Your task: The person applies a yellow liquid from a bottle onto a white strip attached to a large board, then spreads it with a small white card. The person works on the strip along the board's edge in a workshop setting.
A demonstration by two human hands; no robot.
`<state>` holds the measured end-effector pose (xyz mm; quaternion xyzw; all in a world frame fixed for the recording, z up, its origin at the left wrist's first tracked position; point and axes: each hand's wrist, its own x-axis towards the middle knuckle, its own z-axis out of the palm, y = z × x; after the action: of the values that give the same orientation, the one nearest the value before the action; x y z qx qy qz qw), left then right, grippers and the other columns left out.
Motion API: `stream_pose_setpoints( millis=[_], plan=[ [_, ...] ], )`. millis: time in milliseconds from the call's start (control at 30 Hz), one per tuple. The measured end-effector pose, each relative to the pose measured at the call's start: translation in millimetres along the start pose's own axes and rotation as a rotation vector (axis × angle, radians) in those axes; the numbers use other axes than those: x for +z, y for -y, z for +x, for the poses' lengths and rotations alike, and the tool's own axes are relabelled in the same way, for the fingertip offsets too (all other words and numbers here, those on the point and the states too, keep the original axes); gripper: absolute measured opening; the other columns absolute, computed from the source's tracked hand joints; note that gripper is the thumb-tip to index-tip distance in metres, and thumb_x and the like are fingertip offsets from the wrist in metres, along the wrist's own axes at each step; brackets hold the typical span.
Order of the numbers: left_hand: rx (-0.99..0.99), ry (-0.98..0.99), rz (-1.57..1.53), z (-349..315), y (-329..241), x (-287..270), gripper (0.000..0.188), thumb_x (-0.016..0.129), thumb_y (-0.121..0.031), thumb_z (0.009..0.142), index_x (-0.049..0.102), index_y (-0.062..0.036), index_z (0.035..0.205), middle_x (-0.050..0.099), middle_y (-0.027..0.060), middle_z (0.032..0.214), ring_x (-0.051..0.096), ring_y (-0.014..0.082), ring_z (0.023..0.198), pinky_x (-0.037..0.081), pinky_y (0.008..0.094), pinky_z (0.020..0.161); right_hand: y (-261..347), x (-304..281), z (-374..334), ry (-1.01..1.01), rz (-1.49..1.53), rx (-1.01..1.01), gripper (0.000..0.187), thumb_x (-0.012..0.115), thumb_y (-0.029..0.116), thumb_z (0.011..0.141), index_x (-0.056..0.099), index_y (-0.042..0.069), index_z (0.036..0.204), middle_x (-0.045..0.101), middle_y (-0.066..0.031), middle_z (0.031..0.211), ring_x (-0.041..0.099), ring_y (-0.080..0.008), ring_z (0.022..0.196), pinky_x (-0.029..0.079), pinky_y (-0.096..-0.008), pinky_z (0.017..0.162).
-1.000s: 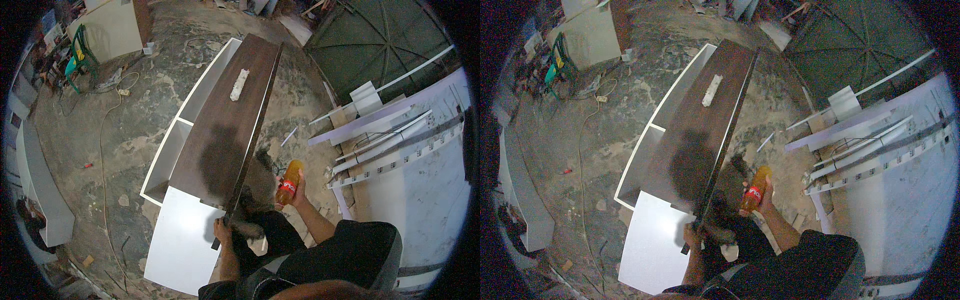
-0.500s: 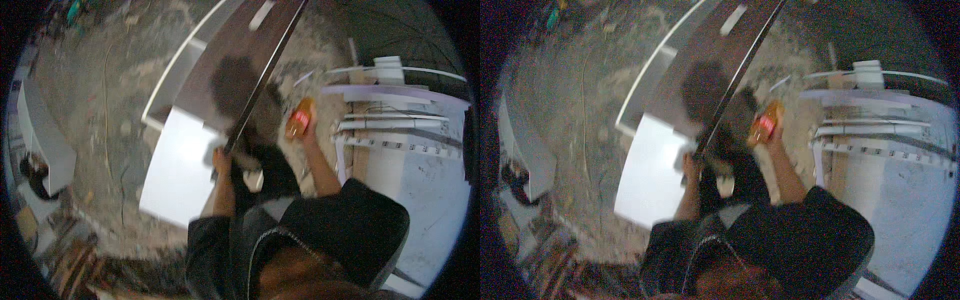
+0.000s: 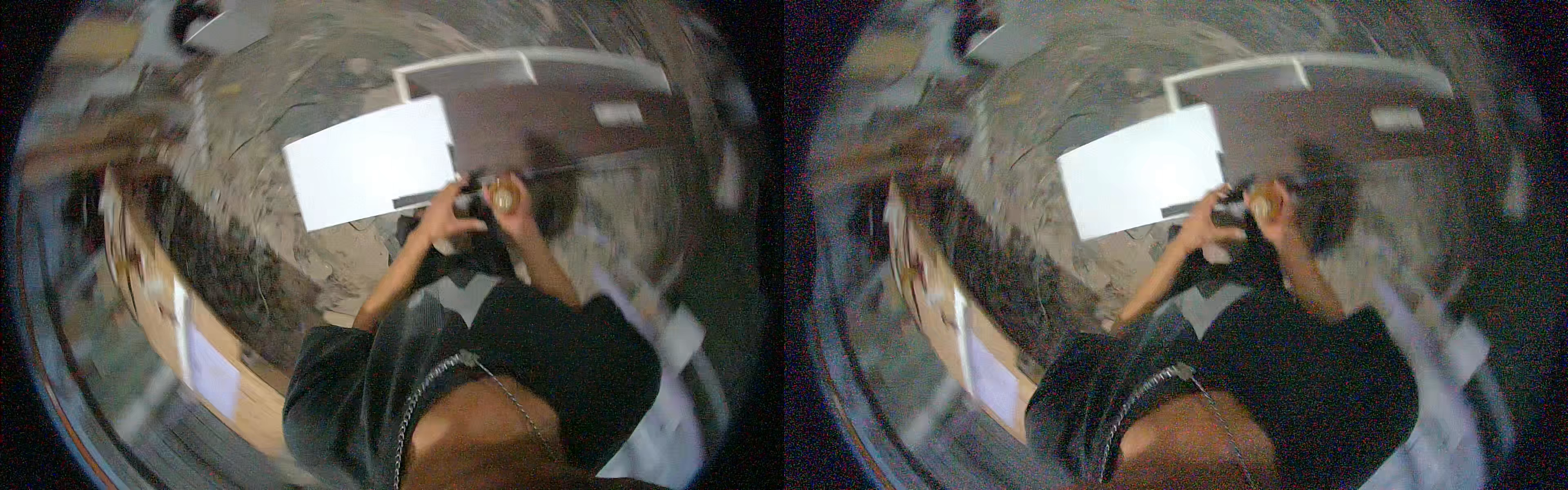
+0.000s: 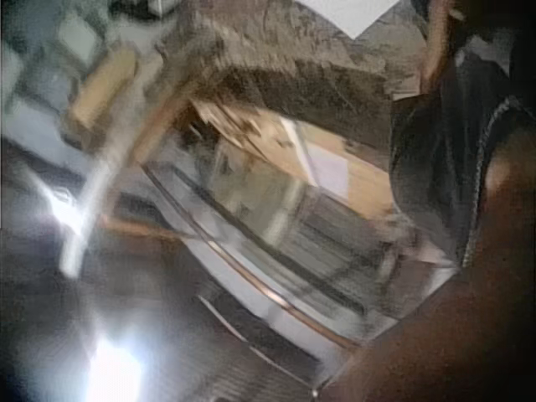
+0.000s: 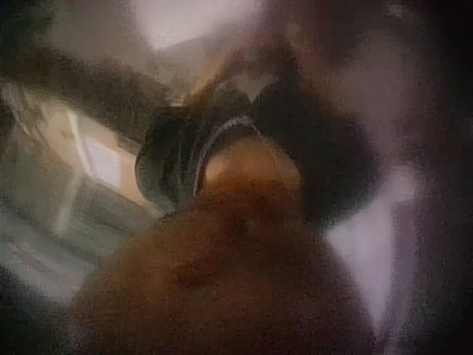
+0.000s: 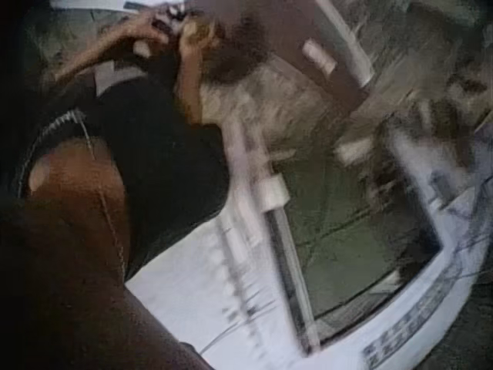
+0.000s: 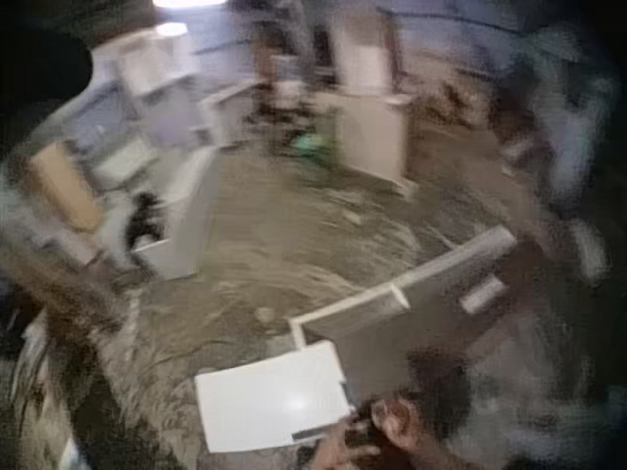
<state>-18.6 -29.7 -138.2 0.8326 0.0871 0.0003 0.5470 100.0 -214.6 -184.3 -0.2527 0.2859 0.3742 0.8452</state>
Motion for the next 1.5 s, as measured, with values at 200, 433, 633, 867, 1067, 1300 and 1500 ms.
stream_pose_setpoints(
  millis=[200, 433, 633, 867, 1067, 1300, 1500],
  plan=[
    [0.158, -0.368, 0.089, -85.0, -21.3, -14.0, 0.104, 0.090, -0.049, 0.050, 0.049, -0.0058, 0.136, 0.058, 0.0173, 0.125, 0.053, 0.0375, 0.119, 0.041, 0.0462, 0.103, -100.3, 25.3, -36.6, 0.129, -0.395, 0.487, 0.038, 0.054, 0.043, 0.093, 0.063, 0.013, 0.114, 0.066, -0.0072, 0.109, 0.065, -0.0249, 0.098, 0.055, -0.0413, 0.084],
    [0.172, -0.722, 0.079, -170.9, 0.8, -25.2, 0.076, 0.089, -0.051, 0.053, 0.065, -0.0103, 0.112, 0.066, 0.0103, 0.108, 0.061, 0.0321, 0.105, 0.047, 0.0431, 0.091, -163.2, 66.6, -94.3, 0.167, -0.761, 0.746, 0.053, 0.049, 0.055, 0.091, 0.055, 0.014, 0.124, 0.059, -0.0048, 0.122, 0.059, -0.0261, 0.109, 0.051, -0.0448, 0.089],
    [-0.050, -0.959, 0.037, -232.2, 43.6, -96.8, 0.059, 0.088, -0.046, 0.061, 0.066, -0.0112, 0.103, 0.070, 0.0055, 0.096, 0.066, 0.0248, 0.095, 0.050, 0.0407, 0.087, -268.5, 120.5, -94.8, 0.113, -1.028, 0.822, 0.087, 0.046, 0.074, 0.085, 0.042, 0.005, 0.138, 0.055, -0.0180, 0.129, 0.061, -0.0330, 0.105, 0.051, -0.0475, 0.084],
    [-0.292, -1.886, -0.345, -494.6, 64.0, -254.3, 0.035, 0.085, -0.029, 0.073, 0.067, -0.0088, 0.094, 0.069, 0.0015, 0.087, 0.065, 0.0144, 0.081, 0.054, 0.0330, 0.073, -343.9, 42.4, -2.1, 0.173, -1.614, 0.472, 0.043, 0.053, 0.042, 0.098, 0.046, 0.003, 0.114, 0.054, -0.0096, 0.076, 0.052, -0.0196, 0.056, 0.041, -0.0314, 0.044],
    [-1.073, -2.296, 0.388, -754.9, 100.8, -382.0, 0.059, 0.080, -0.049, 0.076, 0.066, 0.0017, 0.103, 0.067, 0.0135, 0.096, 0.063, 0.0279, 0.084, 0.051, 0.0413, 0.078, -265.7, -62.2, 17.0, 0.013, -1.879, 0.370, 0.038, 0.065, 0.039, 0.090, 0.064, 0.002, 0.101, 0.065, -0.0103, 0.069, 0.057, -0.0172, 0.050, 0.046, -0.0312, 0.045],
    [-1.279, -1.843, 0.462, -858.4, 189.1, -443.7, 0.060, 0.079, -0.047, 0.077, 0.065, 0.0024, 0.107, 0.066, 0.0150, 0.102, 0.062, 0.0304, 0.090, 0.050, 0.0422, 0.082, -290.8, -23.8, -53.0, -0.203, -2.013, -0.050, 0.051, 0.063, 0.038, 0.090, 0.055, 0.002, 0.126, 0.061, -0.0099, 0.074, 0.056, -0.0176, 0.053, 0.047, -0.0336, 0.048],
    [-1.297, -1.712, 0.607, -831.5, 206.6, -440.6, 0.060, 0.078, -0.046, 0.079, 0.063, 0.0029, 0.112, 0.065, 0.0162, 0.107, 0.061, 0.0326, 0.095, 0.049, 0.0430, 0.086, -249.5, -60.0, -116.2, -0.366, -1.821, -0.107, 0.044, 0.066, 0.036, 0.086, 0.060, 0.007, 0.119, 0.067, -0.0112, 0.084, 0.063, -0.0179, 0.057, 0.051, -0.0330, 0.051]
  ],
)
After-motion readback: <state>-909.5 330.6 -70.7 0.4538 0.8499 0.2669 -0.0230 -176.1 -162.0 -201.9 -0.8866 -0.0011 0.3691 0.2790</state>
